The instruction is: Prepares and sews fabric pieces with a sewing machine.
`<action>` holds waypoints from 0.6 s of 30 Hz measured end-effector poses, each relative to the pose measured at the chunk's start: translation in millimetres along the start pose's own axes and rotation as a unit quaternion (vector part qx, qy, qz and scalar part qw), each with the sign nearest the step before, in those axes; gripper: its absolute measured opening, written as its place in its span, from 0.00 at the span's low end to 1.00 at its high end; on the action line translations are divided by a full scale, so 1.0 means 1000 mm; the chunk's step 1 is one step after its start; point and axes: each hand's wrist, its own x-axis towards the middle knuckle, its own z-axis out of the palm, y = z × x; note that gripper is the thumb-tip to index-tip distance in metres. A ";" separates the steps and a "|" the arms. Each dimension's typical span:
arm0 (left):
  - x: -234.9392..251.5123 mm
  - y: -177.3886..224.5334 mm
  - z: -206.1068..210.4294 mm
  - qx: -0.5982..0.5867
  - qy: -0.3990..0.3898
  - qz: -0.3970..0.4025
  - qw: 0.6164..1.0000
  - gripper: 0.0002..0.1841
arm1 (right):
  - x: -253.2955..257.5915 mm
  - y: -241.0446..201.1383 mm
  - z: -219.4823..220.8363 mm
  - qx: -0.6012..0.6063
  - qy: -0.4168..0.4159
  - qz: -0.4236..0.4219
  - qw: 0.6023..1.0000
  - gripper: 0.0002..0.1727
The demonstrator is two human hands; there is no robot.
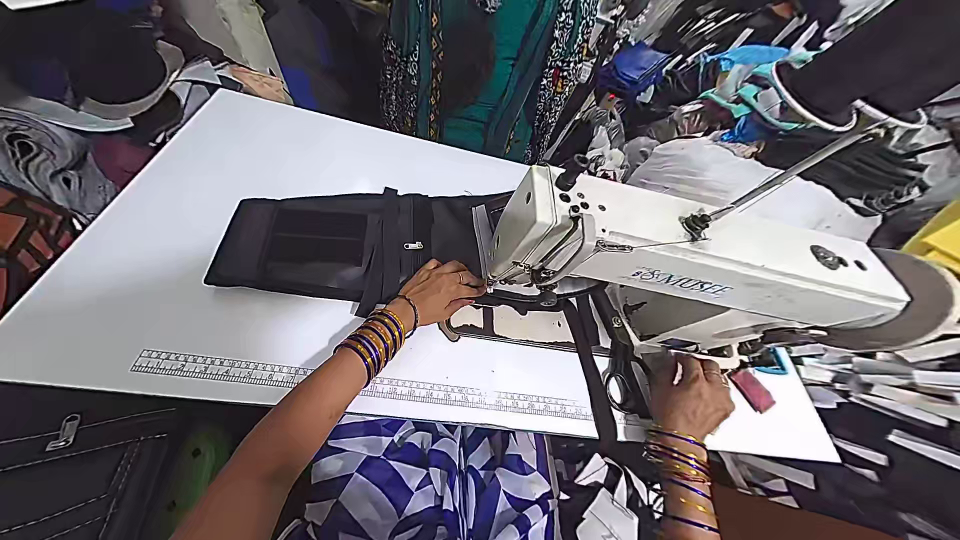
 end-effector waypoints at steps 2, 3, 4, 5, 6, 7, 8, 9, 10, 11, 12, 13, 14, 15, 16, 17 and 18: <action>-0.003 0.000 0.000 -0.005 -0.007 0.011 1.000 0.17 | 0.001 0.006 -0.004 0.007 -0.006 -0.017 1.000 0.18; -0.004 -0.001 0.000 -0.005 -0.010 0.017 1.000 0.17 | 0.003 0.010 -0.008 0.011 -0.007 -0.030 0.999 0.17; -0.004 -0.003 -0.001 -0.007 -0.008 0.023 1.000 0.17 | 0.005 0.014 -0.013 0.020 -0.008 -0.049 0.999 0.17; -0.004 -0.006 -0.001 -0.009 -0.004 0.029 1.000 0.17 | 0.008 0.018 -0.019 0.032 -0.008 -0.069 0.997 0.17; -0.003 -0.010 -0.001 -0.007 -0.001 0.035 0.999 0.17 | 0.010 0.023 -0.023 0.045 -0.008 -0.088 0.995 0.16; -0.002 -0.013 -0.001 -0.007 0.000 0.038 0.999 0.17 | 0.009 0.026 -0.028 0.060 -0.008 -0.103 0.993 0.16; 0.000 -0.014 -0.002 -0.012 -0.001 0.035 0.999 0.16 | 0.006 0.027 -0.032 0.073 -0.007 -0.114 0.991 0.15; 0.002 -0.014 -0.003 -0.018 -0.004 0.026 0.999 0.16 | 0.002 0.026 -0.035 0.082 -0.007 -0.121 0.989 0.14; 0.003 -0.011 -0.004 -0.026 -0.010 0.008 1.000 0.16 | -0.005 0.023 -0.037 0.091 -0.016 -0.129 0.987 0.12; 0.003 -0.007 -0.005 -0.034 -0.017 -0.014 0.999 0.17 | -0.013 0.019 -0.038 0.099 -0.041 -0.130 0.986 0.12; 0.002 -0.001 -0.007 -0.043 -0.028 -0.043 0.998 0.18 | -0.021 0.012 -0.039 0.105 -0.075 -0.120 0.984 0.12; 0.001 0.006 -0.008 -0.049 -0.037 -0.073 0.995 0.19 | -0.027 0.005 -0.037 0.102 -0.107 -0.103 0.984 0.13; 0.001 0.014 -0.008 -0.051 -0.044 -0.106 0.992 0.20 | -0.031 -0.002 -0.036 0.099 -0.136 -0.081 0.982 0.16; 0.001 0.022 -0.008 -0.051 -0.050 -0.138 0.988 0.20 | -0.034 -0.007 -0.034 0.096 -0.153 -0.063 0.982 0.18; 0.001 0.030 -0.005 -0.047 -0.056 -0.166 0.983 0.22 | -0.036 -0.009 -0.033 0.090 -0.168 -0.048 0.980 0.20; 0.001 0.037 -0.003 -0.042 -0.059 -0.189 0.979 0.23 | -0.036 -0.011 -0.032 0.088 -0.182 -0.038 0.979 0.22; 0.002 0.042 -0.001 -0.036 -0.060 -0.208 0.976 0.23 | -0.035 -0.013 -0.032 0.085 -0.199 -0.032 0.976 0.24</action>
